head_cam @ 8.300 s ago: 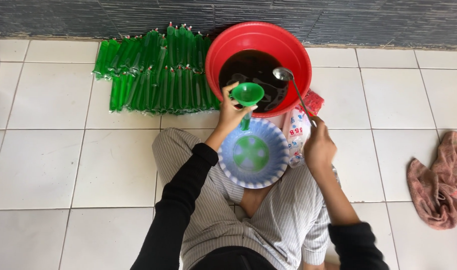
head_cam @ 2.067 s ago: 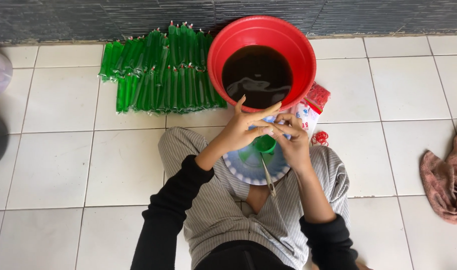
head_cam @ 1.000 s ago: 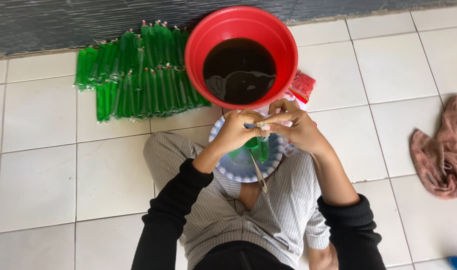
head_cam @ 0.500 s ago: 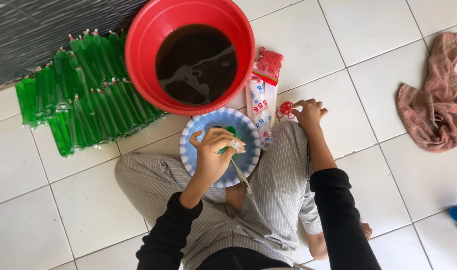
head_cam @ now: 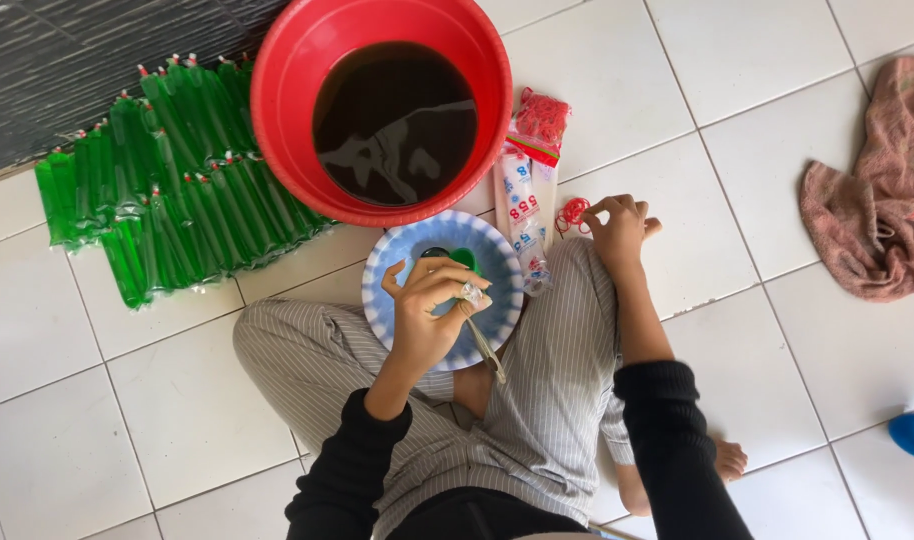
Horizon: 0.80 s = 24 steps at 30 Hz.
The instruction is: The person fills small plastic sleeves with a dark liquid from a bucket using a funnel and a ladle, then ties each sleeve closed with a rubber band.
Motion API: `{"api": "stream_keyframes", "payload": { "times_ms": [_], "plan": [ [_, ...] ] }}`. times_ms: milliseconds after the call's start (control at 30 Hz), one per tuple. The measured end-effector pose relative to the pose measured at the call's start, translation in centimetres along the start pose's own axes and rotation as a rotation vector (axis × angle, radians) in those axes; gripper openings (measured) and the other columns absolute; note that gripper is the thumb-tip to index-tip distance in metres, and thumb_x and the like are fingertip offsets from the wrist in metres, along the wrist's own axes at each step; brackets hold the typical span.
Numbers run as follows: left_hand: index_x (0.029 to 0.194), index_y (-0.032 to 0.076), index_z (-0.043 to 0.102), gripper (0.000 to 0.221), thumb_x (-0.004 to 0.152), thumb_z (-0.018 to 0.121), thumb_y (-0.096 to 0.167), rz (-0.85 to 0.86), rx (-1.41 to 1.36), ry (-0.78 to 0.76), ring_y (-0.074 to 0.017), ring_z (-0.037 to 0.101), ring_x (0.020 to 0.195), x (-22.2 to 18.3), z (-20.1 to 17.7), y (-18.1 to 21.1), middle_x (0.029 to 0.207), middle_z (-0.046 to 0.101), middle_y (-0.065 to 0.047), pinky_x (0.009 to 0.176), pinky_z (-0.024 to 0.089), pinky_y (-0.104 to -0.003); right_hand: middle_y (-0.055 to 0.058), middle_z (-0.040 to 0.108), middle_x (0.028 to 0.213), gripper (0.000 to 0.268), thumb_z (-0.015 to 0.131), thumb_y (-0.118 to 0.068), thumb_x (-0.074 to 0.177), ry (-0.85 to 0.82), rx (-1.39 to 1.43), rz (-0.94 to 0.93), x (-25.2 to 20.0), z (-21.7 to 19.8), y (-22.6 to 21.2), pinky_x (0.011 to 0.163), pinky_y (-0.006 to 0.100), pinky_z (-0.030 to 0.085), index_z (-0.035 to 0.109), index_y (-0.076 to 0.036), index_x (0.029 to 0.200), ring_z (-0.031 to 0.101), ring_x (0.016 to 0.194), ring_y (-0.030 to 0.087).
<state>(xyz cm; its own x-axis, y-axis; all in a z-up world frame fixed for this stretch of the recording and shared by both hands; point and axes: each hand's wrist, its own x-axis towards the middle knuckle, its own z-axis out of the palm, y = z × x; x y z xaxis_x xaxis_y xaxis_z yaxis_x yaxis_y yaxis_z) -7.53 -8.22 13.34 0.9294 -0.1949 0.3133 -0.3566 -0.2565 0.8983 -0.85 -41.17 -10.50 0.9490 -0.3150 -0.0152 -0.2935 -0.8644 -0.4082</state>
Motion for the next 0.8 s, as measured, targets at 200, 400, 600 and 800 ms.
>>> {"api": "stream_keyframes", "payload": {
  "times_ms": [200, 400, 600, 800],
  "plan": [
    [0.073, 0.012, 0.072, 0.019, 0.087, 0.081, 0.022, 0.03, 0.089, 0.122, -0.023, 0.057, 0.117, -1.3, -0.5, 0.3, 0.113, 0.073, 0.004, 0.102, 0.016, -0.057, -0.005, 0.06, 0.105, 0.014, 0.082, -0.03, 0.088, 0.187, 0.265, -0.219, -8.1, -9.9, -12.8, 0.093, 0.049, 0.024, 0.068, -0.026, 0.087, 0.048, 0.106, 0.021],
    [0.076, 0.011, 0.072, 0.019, 0.084, 0.083, 0.024, -0.002, 0.016, 0.191, -0.0267, 0.064, 0.12, -3.6, -1.5, 1.2, 0.113, 0.076, 0.001, 0.107, 0.008, -0.064, -0.004, 0.059, 0.102, 0.013, 0.081, -0.023, 0.087, 0.318, 0.359, -0.483, -15.7, -15.1, -22.6, 0.088, 0.042, 0.021, 0.068, -0.024, 0.084, 0.046, 0.098, 0.02],
    [0.076, 0.015, 0.076, 0.014, 0.084, 0.084, 0.023, -0.126, 0.005, 0.324, -0.0178, 0.071, 0.096, -5.7, -4.2, -0.3, 0.085, 0.077, 0.004, 0.109, 0.02, -0.055, 0.0, 0.06, 0.106, 0.007, 0.079, -0.019, 0.091, 0.244, 0.445, -0.632, -18.1, -15.4, -25.6, 0.089, 0.04, 0.027, 0.072, -0.02, 0.095, 0.047, 0.097, 0.022],
    [0.075, 0.006, 0.073, 0.018, 0.081, 0.086, 0.017, -0.223, -0.405, -0.011, -0.0229, 0.063, 0.095, -5.1, -7.8, 1.5, 0.084, 0.071, -0.005, 0.102, 0.037, -0.05, 0.009, 0.056, 0.095, 0.013, 0.057, -0.014, 0.1, -0.642, 1.37, -0.376, -16.1, -13.2, -24.5, 0.091, 0.037, 0.036, 0.062, -0.004, 0.093, 0.048, 0.098, 0.022]
  ]
}}
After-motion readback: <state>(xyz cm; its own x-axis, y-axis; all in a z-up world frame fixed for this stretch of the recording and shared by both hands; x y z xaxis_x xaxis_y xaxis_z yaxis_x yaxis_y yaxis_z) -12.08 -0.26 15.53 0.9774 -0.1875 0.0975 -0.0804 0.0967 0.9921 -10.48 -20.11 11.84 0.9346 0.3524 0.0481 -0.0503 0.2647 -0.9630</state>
